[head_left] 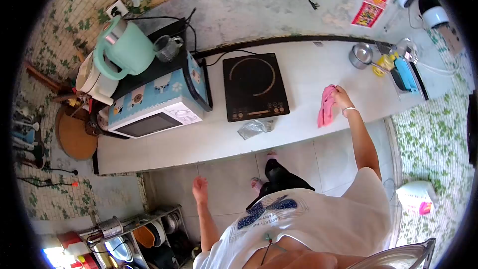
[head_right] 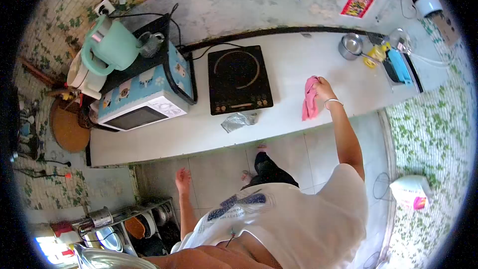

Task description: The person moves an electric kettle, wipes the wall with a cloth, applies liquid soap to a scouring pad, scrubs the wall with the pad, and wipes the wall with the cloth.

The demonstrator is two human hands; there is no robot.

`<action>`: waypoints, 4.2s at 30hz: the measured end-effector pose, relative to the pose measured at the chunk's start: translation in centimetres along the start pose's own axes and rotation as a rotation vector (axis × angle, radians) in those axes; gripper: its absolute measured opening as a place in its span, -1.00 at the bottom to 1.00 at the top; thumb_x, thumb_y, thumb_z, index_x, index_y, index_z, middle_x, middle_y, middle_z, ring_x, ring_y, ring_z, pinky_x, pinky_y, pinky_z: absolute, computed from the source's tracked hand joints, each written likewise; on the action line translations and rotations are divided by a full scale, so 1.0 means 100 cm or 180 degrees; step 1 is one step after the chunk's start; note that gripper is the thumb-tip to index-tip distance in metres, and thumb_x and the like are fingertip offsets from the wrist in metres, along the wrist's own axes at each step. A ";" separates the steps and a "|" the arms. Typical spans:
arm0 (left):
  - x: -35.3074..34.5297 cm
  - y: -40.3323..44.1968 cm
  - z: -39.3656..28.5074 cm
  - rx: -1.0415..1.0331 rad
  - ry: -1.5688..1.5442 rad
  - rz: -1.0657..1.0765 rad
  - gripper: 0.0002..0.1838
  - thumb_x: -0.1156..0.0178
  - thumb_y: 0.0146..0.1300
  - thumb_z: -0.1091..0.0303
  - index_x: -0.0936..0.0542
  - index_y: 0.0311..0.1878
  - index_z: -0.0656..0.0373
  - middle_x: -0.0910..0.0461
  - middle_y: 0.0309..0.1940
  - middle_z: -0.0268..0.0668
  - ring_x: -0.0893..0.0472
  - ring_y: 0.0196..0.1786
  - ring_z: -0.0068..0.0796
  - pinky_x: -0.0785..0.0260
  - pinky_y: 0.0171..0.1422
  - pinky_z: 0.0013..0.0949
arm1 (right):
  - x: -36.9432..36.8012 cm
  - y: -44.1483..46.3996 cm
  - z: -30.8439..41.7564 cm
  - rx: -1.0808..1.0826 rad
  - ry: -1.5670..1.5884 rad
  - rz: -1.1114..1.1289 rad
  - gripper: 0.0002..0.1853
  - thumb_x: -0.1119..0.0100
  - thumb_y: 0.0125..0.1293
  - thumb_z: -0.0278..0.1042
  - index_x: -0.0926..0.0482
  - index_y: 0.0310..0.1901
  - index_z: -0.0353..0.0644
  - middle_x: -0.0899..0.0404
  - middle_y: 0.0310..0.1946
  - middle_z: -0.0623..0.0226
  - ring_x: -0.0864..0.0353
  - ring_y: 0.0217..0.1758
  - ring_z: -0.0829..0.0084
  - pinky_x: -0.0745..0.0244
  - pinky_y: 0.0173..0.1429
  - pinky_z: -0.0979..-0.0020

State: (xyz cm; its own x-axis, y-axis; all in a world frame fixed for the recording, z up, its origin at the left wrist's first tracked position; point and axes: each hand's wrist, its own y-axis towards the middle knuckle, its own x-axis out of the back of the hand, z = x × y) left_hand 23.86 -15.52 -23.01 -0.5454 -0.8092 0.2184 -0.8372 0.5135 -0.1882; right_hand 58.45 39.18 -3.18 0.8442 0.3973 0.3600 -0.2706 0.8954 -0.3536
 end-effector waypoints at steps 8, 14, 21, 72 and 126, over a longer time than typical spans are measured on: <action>-0.191 -0.019 -0.113 -0.0077 -0.0638 0.1986 -0.63 -0.04 0.38 0.36 -0.39 0.22 0.19 -0.53 -0.03 -0.32 -0.52 -0.07 -0.55 -0.38 0.04 -0.46 | 0.013 -0.093 -0.015 0.0520 0.1296 0.0512 -0.81 -0.09 0.24 -0.43 -0.47 -0.11 -0.22 -0.52 -0.24 0.41 -0.49 -0.20 0.53 -0.46 -0.07 0.46; -0.351 -0.061 -0.204 0.1375 -0.1548 0.2597 -0.47 0.06 0.43 0.07 -0.19 0.37 0.06 -0.37 0.23 -0.19 -0.48 0.16 -0.34 -0.38 0.21 -0.24 | 0.032 -0.113 -0.025 0.0582 0.0803 0.2239 -0.37 -0.19 0.25 -0.10 -0.27 0.26 -0.24 -0.39 0.13 0.18 -0.50 0.08 0.30 -0.49 0.09 0.31; -0.447 -0.080 -0.225 0.1151 -0.1299 0.2314 -0.67 0.05 0.39 0.30 -0.41 0.16 0.15 -0.57 -0.14 -0.31 -0.58 -0.17 -0.51 -0.45 -0.27 -0.50 | 0.086 -0.096 -0.105 -0.0357 0.1004 0.1945 -0.18 -0.18 0.28 0.04 0.01 0.40 -0.16 -0.21 0.29 0.06 -0.31 0.31 0.14 -0.45 0.22 0.10; -0.477 0.354 -0.271 -0.0378 0.3450 0.1204 -0.62 0.00 0.35 0.11 -0.49 0.18 -0.04 -0.49 0.17 -0.28 -0.44 0.22 -0.13 -0.05 0.41 0.07 | 0.088 0.065 -0.151 -0.1663 0.1513 0.0269 -0.55 -0.01 0.37 -0.20 -0.33 0.23 -0.18 -0.50 0.07 0.25 -0.54 0.08 0.31 -0.58 0.00 0.28; -0.312 0.035 -0.059 0.1752 -0.1130 0.0786 -0.90 -0.20 0.20 0.43 -0.49 -0.25 0.15 -0.50 -0.42 -0.43 -0.47 -0.31 -0.57 -0.34 -0.19 -0.44 | -0.102 0.036 -0.043 0.1665 -0.0727 0.2558 -0.82 -0.07 0.32 -0.28 -0.55 -0.18 -0.18 -0.60 -0.28 0.23 -0.61 -0.25 0.28 -0.48 -0.15 0.34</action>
State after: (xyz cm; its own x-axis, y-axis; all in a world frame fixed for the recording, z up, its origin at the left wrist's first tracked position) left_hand 37.69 13.27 -24.81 -0.5924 -0.7800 -0.2017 -0.4972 0.5509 -0.6703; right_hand 50.84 37.53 -11.85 0.2247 0.9066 0.3572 -0.9417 0.2962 -0.1593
